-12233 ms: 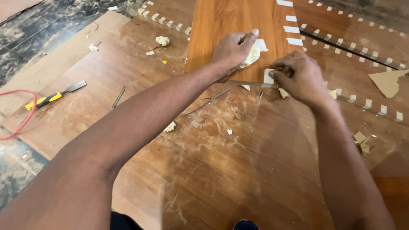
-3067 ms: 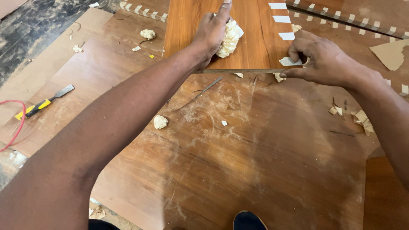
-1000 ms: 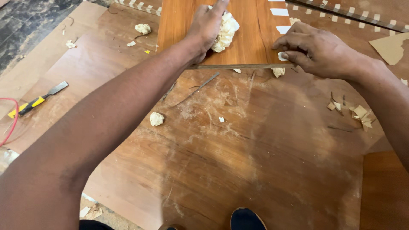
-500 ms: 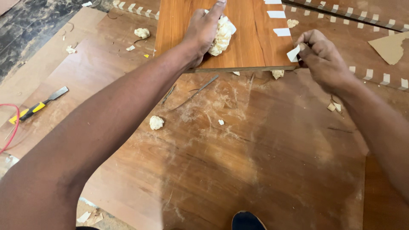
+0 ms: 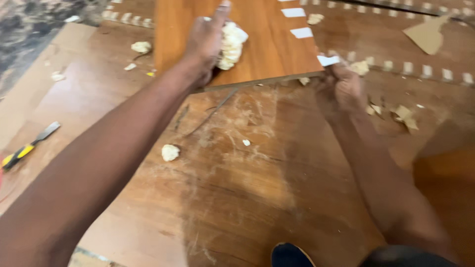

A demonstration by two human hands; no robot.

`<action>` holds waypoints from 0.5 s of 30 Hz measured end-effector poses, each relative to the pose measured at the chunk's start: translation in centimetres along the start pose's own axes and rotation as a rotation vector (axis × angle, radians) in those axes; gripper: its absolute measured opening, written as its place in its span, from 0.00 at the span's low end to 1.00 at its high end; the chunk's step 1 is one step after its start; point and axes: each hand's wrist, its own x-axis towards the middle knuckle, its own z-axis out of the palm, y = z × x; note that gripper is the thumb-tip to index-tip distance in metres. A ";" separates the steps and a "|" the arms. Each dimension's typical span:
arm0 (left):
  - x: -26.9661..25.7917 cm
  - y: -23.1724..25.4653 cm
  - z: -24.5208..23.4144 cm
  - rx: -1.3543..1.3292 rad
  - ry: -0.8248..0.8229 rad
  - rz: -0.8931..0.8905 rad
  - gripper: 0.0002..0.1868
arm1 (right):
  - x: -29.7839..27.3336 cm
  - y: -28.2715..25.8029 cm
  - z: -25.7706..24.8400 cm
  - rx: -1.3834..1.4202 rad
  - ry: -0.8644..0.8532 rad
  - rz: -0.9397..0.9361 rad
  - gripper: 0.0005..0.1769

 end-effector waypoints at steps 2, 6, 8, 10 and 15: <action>-0.2 0.4 -0.2 0.054 0.066 0.039 0.26 | -0.1 0.1 -0.3 0.044 0.121 0.045 0.12; -0.4 1.2 -0.1 -0.004 0.091 0.005 0.22 | 0.6 1.0 -0.2 0.262 0.295 0.077 0.13; -0.6 1.1 -0.1 -0.005 0.019 0.004 0.26 | 0.6 1.5 -1.1 0.449 0.317 0.060 0.15; -0.8 1.0 -0.1 0.040 0.004 0.039 0.26 | 0.7 1.9 -2.1 0.516 0.328 0.056 0.16; -0.8 1.0 -0.8 0.078 -0.024 0.044 0.28 | 0.0 3.8 -3.7 0.534 0.148 0.163 0.13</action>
